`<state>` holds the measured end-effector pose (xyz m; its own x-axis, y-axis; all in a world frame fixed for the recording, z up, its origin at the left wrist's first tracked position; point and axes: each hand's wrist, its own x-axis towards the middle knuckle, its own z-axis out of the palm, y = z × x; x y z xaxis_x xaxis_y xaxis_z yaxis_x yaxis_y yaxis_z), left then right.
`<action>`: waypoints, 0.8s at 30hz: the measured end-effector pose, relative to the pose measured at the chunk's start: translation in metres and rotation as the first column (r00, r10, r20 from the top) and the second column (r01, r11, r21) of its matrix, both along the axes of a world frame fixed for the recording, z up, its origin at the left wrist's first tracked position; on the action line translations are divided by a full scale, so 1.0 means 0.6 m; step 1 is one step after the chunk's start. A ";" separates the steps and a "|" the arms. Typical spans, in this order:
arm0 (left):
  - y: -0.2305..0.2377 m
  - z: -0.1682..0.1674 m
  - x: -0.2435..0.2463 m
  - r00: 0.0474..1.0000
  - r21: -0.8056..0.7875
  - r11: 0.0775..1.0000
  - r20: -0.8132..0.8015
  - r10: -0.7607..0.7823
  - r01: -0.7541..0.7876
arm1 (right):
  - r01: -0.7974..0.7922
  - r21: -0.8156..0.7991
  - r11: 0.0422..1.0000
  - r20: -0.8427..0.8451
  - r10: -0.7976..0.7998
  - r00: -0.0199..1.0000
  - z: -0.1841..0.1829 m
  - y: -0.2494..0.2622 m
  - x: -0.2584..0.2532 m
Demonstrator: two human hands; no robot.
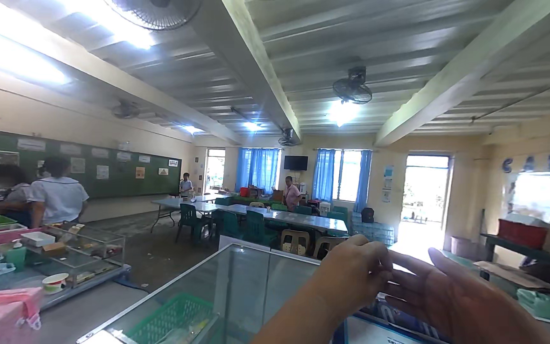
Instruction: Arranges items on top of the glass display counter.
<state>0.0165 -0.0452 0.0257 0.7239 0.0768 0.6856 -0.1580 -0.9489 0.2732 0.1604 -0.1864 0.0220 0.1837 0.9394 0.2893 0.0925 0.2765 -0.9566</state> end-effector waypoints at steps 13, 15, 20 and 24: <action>0.010 0.001 -0.001 0.985 -0.150 0.980 0.125 -0.115 0.133 | 0.009 0.008 1.000 -0.021 -0.009 1.000 0.001 0.001 -0.005; 0.005 -0.004 0.003 0.972 -0.149 0.962 0.089 -0.216 0.227 | 0.039 0.040 0.998 -0.061 -0.037 0.997 0.001 0.000 -0.016; 0.014 -0.018 0.019 0.966 -0.044 0.973 0.140 -0.218 0.226 | -0.011 0.063 0.998 0.018 0.010 1.000 0.004 -0.005 -0.017; 0.028 -0.021 0.027 0.951 0.085 0.996 0.304 -0.048 0.023 | -0.020 0.066 0.998 0.024 0.018 1.000 0.008 -0.009 -0.013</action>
<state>0.0328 -0.0283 0.0133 0.4799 -0.0092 0.8773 -0.2564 -0.9578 0.1302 0.1529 -0.1919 0.0268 0.1582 0.9212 0.3554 0.1090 0.3414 -0.9336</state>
